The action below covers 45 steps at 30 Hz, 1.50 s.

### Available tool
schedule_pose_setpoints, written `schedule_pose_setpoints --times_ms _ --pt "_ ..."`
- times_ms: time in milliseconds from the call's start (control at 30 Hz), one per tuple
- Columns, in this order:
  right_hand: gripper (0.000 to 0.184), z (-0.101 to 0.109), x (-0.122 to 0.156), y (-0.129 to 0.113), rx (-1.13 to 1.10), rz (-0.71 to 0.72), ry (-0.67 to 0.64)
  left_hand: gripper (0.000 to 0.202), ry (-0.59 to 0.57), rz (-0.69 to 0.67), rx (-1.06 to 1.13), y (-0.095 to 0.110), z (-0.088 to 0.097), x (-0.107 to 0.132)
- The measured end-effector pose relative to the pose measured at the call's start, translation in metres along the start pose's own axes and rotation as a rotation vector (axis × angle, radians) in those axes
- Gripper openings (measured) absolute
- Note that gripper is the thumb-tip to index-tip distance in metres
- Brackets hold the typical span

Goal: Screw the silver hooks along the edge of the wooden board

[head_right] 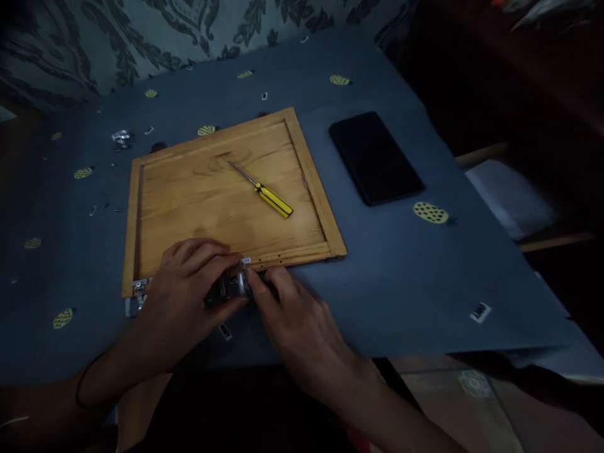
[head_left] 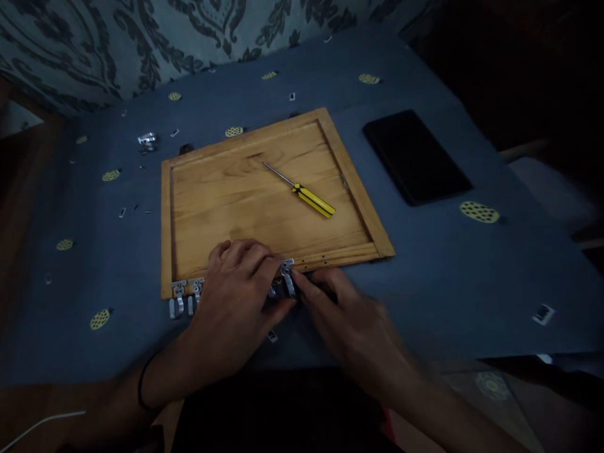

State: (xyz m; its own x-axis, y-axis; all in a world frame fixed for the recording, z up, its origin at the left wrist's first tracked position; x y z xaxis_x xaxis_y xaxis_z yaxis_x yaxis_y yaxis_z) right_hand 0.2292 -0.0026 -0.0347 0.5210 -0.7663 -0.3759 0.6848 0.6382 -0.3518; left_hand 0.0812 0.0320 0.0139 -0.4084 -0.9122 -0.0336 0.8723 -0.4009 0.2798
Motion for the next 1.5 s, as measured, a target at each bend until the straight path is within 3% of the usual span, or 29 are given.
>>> schedule_pose_setpoints --times_ms 767,1167,1267,1367,1500 --pt "0.042 -0.006 0.0 0.002 0.088 0.038 -0.038 0.023 0.0 0.0 0.008 -0.002 -0.002 -0.001" --pt "0.035 0.0 -0.002 -0.002 0.075 0.085 0.04 0.021 -0.045 0.011 0.017 -0.004 -0.004 -0.003" --pt "0.032 0.011 -0.011 0.011 0.068 0.054 0.111 0.022 -0.033 0.015 0.011 -0.004 -0.005 -0.003" --pt "0.03 0.026 -0.035 0.036 0.213 -0.032 0.192 0.023 -0.021 0.009 0.025 -0.004 -0.005 -0.002" --pt "0.044 0.022 -0.072 0.072 0.278 -0.15 0.046 0.024 -0.034 0.02 0.027 -0.006 -0.005 -0.003"
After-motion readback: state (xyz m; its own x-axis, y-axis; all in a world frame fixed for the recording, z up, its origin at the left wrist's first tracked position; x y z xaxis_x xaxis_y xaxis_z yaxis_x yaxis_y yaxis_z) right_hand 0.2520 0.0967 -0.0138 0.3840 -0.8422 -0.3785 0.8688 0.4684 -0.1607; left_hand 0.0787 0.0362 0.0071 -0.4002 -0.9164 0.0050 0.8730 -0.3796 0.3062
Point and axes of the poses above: each hand's wrist, its own x-axis away from the middle knuckle, its own z-axis out of the back of the hand, y = z × x, the point moved 5 cm from there along -x, towards the middle knuckle, and after that the axes turned 6 degrees about z, right-handed, at the moved point
